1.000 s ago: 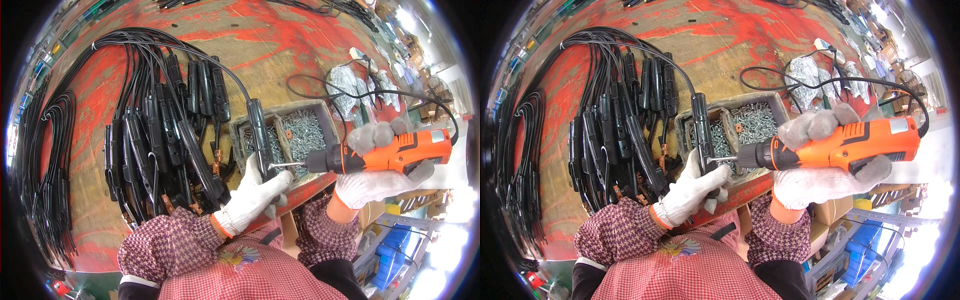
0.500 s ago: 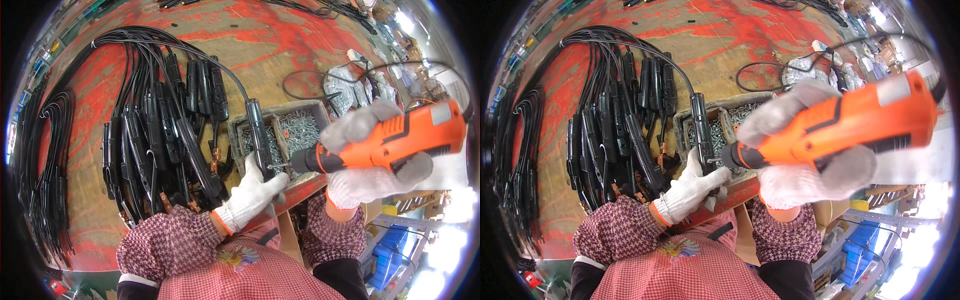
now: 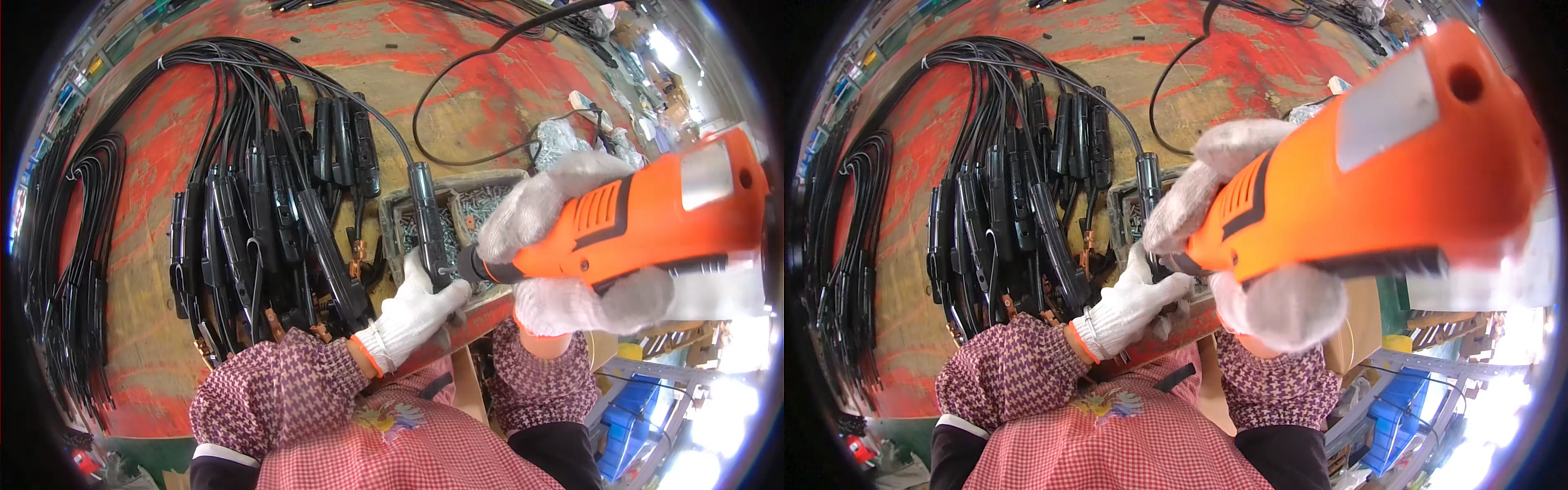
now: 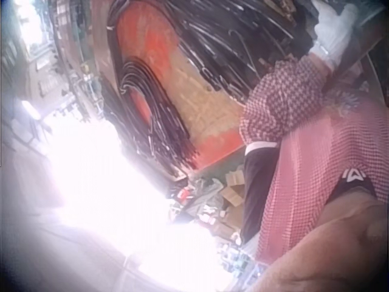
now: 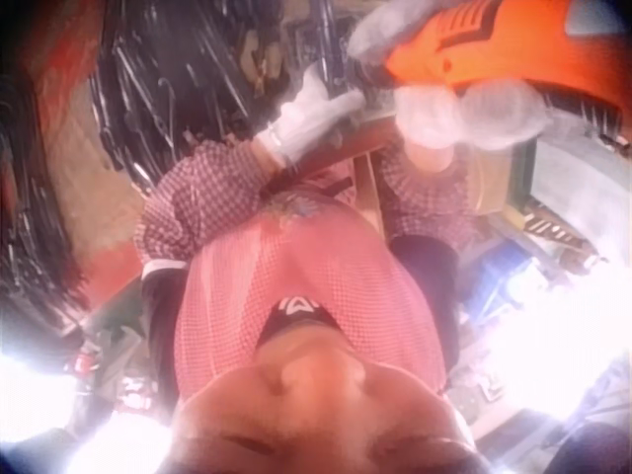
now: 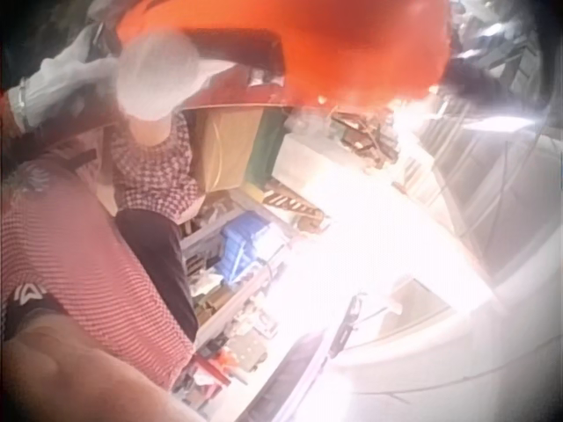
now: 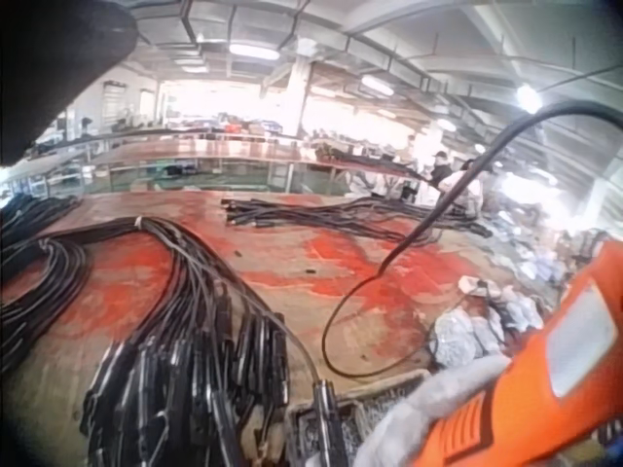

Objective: The person assembles electronic components by screwing together plastic housings with screws using an electric screwdriver.

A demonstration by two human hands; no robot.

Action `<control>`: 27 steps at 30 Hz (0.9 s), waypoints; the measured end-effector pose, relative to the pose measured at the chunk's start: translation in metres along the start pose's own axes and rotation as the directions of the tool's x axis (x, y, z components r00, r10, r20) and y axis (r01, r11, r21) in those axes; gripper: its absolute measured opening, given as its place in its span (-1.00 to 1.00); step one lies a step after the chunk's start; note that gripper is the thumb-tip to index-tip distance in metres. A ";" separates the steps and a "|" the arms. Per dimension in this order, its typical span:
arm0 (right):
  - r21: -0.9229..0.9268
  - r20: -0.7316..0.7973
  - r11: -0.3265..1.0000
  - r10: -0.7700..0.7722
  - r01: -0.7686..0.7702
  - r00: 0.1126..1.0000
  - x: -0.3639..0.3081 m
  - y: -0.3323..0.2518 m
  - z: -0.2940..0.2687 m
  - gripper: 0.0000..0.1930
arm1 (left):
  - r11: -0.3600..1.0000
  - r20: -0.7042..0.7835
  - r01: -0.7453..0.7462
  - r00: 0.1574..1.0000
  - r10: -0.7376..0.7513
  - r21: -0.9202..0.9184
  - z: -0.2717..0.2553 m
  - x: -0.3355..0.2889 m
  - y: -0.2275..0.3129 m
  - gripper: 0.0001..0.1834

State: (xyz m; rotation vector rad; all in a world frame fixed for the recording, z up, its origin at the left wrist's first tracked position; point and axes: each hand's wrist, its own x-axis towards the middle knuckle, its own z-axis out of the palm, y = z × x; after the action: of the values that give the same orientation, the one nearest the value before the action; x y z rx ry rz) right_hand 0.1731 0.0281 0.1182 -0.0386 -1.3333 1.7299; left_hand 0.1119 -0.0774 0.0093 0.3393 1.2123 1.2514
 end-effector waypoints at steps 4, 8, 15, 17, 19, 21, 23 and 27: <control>-0.025 0.015 0.999 -0.039 0.040 0.999 0.001 -0.003 0.002 -0.22 | 0.999 0.008 -0.019 1.000 0.019 -0.051 0.001 0.000 -0.001 -0.28; 0.010 -0.117 1.000 0.027 -0.026 0.993 -0.003 -0.006 -0.015 -0.27 | 0.997 0.018 -0.051 0.998 0.052 -0.057 -0.001 0.000 -0.001 -0.26; 0.026 -0.200 1.000 0.018 -0.014 0.980 -0.008 -0.007 -0.006 -0.35 | 1.000 0.079 -0.005 0.997 0.005 -0.003 -0.004 -0.006 0.006 -0.14; -0.047 -0.185 0.996 0.064 -0.074 0.981 -0.009 -0.008 -0.005 -0.33 | 0.999 0.087 -0.011 0.996 0.015 -0.041 -0.004 -0.006 0.005 -0.28; 0.046 -0.166 0.998 0.058 -0.051 0.985 -0.011 -0.005 -0.001 -0.31 | 0.999 0.104 -0.005 0.995 0.010 -0.042 -0.007 -0.003 -0.001 -0.24; 0.021 -0.169 0.999 0.050 -0.047 0.984 -0.009 -0.001 -0.003 -0.31 | 0.997 0.101 0.002 0.995 0.006 -0.079 -0.006 -0.003 0.001 -0.22; -0.006 -0.167 0.999 0.037 -0.039 0.985 -0.007 0.001 -0.003 -0.30 | 0.993 0.098 0.004 0.995 0.008 -0.115 -0.005 -0.005 0.004 -0.19; 0.081 -0.190 0.993 0.105 -0.091 0.976 -0.002 -0.002 -0.004 -0.27 | 0.985 0.149 0.025 0.989 0.001 -0.171 -0.008 -0.003 0.005 -0.13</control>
State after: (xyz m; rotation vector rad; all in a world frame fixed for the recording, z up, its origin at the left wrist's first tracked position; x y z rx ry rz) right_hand 0.1775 0.0300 0.1176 -0.2307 -1.1423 1.8056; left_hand 0.1034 -0.0812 0.0111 0.2917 0.9710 1.2872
